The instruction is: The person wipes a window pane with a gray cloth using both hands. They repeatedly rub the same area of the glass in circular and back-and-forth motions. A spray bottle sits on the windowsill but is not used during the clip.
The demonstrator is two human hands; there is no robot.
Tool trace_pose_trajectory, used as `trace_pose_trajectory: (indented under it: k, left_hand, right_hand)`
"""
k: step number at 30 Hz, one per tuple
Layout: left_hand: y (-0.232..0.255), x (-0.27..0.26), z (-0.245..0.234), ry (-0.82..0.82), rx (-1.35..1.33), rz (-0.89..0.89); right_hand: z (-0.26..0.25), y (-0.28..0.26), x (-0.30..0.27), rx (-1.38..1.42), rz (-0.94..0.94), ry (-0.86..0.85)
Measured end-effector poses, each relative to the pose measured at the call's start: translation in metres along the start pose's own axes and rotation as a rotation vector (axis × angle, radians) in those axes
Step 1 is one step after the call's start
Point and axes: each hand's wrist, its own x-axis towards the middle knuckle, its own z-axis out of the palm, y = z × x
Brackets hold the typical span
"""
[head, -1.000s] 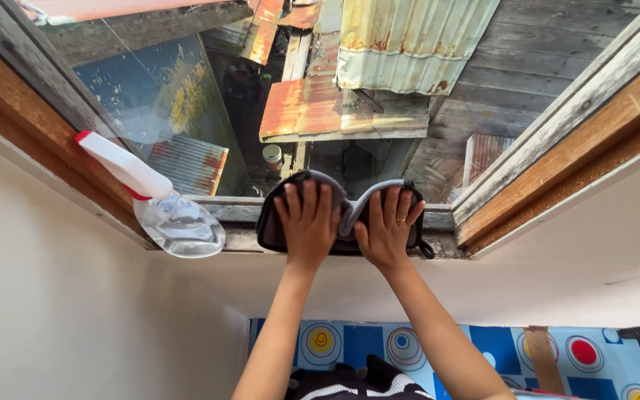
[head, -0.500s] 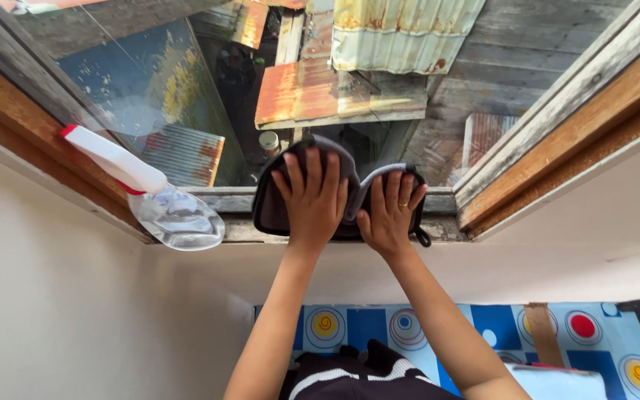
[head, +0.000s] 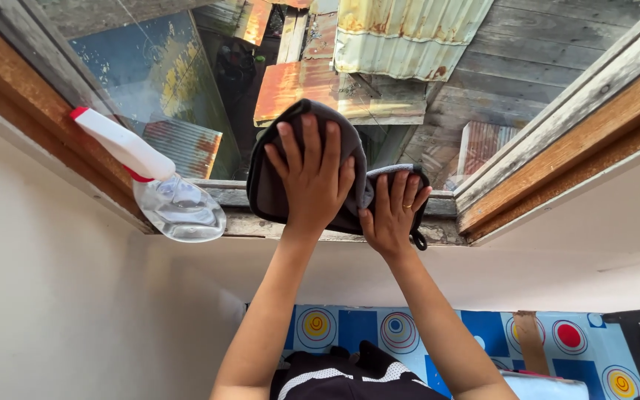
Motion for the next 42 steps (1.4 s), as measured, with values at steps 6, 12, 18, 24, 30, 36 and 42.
trace_pose_trajectory:
  k: [6, 12, 18, 24, 30, 36, 42]
  left_hand:
    - [-0.017, -0.088, 0.020, -0.095, 0.043, 0.064]
    - [-0.020, -0.038, 0.002, -0.029, 0.006, 0.057]
    - [-0.014, -0.012, 0.000, 0.002, 0.008, 0.043]
    - [-0.014, -0.090, 0.020, -0.074, 0.043, 0.043]
    - [-0.021, -0.069, 0.013, -0.038, 0.016, 0.056]
    - [-0.009, 0.002, -0.003, 0.037, 0.027, 0.045]
    - [-0.007, -0.061, 0.013, -0.049, -0.001, 0.180]
  right_hand:
    - [0.005, -0.002, -0.001, -0.105, 0.009, 0.026]
    - [-0.009, -0.020, 0.011, -0.112, 0.057, 0.017]
    - [-0.010, -0.024, 0.005, -0.066, 0.081, -0.008]
    - [-0.009, -0.023, 0.002, -0.052, 0.088, -0.004]
    - [-0.012, -0.025, 0.008, -0.022, 0.083, 0.014]
    - [-0.010, -0.023, 0.003, -0.010, 0.085, -0.001]
    - [-0.009, -0.022, 0.001, -0.033, 0.087, 0.013]
